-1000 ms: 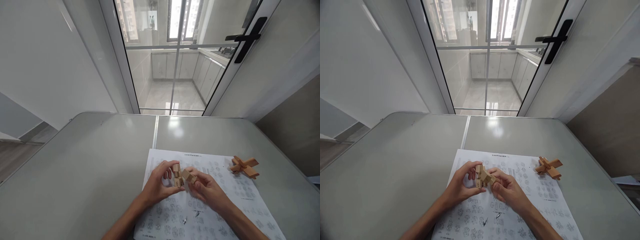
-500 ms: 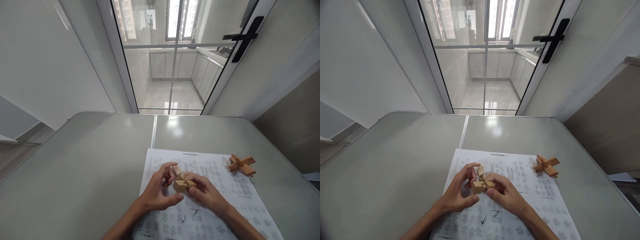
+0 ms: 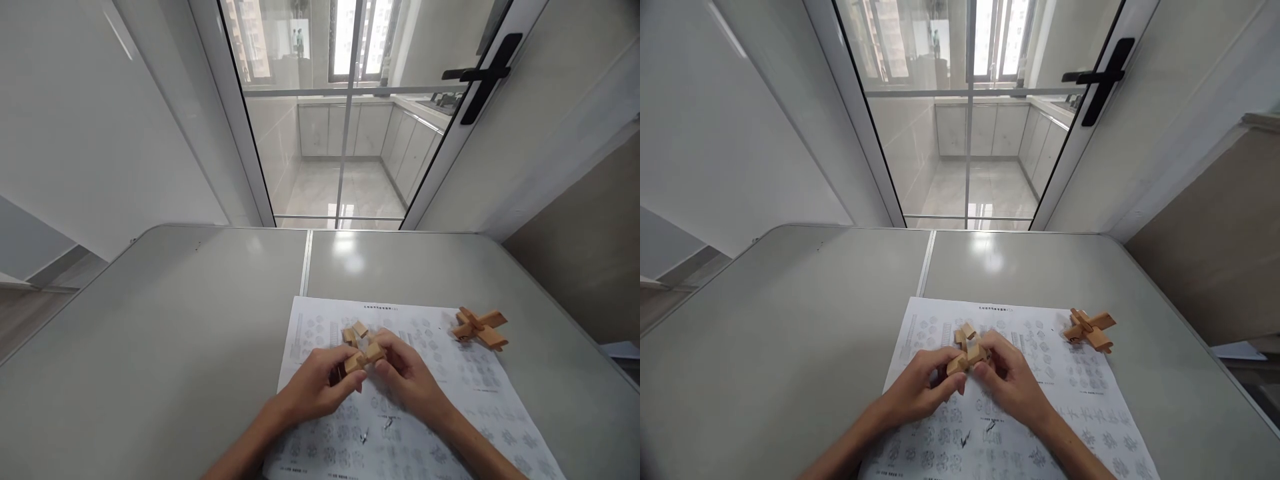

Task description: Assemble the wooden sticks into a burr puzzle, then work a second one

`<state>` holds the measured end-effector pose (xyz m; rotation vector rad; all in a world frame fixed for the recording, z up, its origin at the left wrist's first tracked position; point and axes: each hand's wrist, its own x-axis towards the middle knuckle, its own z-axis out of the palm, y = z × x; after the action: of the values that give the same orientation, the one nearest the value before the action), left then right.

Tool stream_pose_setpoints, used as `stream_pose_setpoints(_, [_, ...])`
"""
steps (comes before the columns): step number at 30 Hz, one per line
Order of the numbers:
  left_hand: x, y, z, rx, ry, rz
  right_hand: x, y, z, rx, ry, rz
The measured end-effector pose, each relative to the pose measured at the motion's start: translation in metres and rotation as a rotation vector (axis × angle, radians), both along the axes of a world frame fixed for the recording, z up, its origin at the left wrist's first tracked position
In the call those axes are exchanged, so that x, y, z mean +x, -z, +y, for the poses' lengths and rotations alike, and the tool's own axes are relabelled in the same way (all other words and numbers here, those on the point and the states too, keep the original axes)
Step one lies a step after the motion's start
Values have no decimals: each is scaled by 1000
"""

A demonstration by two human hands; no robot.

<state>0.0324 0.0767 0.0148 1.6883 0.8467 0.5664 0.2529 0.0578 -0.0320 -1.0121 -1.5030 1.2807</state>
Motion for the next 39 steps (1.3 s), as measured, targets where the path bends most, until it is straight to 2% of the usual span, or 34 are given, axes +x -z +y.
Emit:
stream_pose_setpoints(5, [1,6,3,-102,-131,-98,-2,0,1,-193,157,114])
stream_pose_setpoints(8, [1,10,7,-192,-207,-177,-3,-4,2,-201,212,160])
stream_pose_setpoints(14, [0,12,9,-253,-252,-250,-7,-5,-2,-241,166,190])
stream_pose_setpoints(20, [-1,16,7,-199,-222,-145,-19,0,-10,-272,51,164])
stream_pose_setpoints(24, [-1,10,4,-113,-180,-53,-27,-5,-13,-186,124,134])
stream_pose_setpoints(30, [0,2,4,-81,-107,-4,-30,-5,-15,-43,315,-97])
stream_pose_setpoints(39, [-1,5,5,-59,-75,17,-30,-5,-16,238,306,-289])
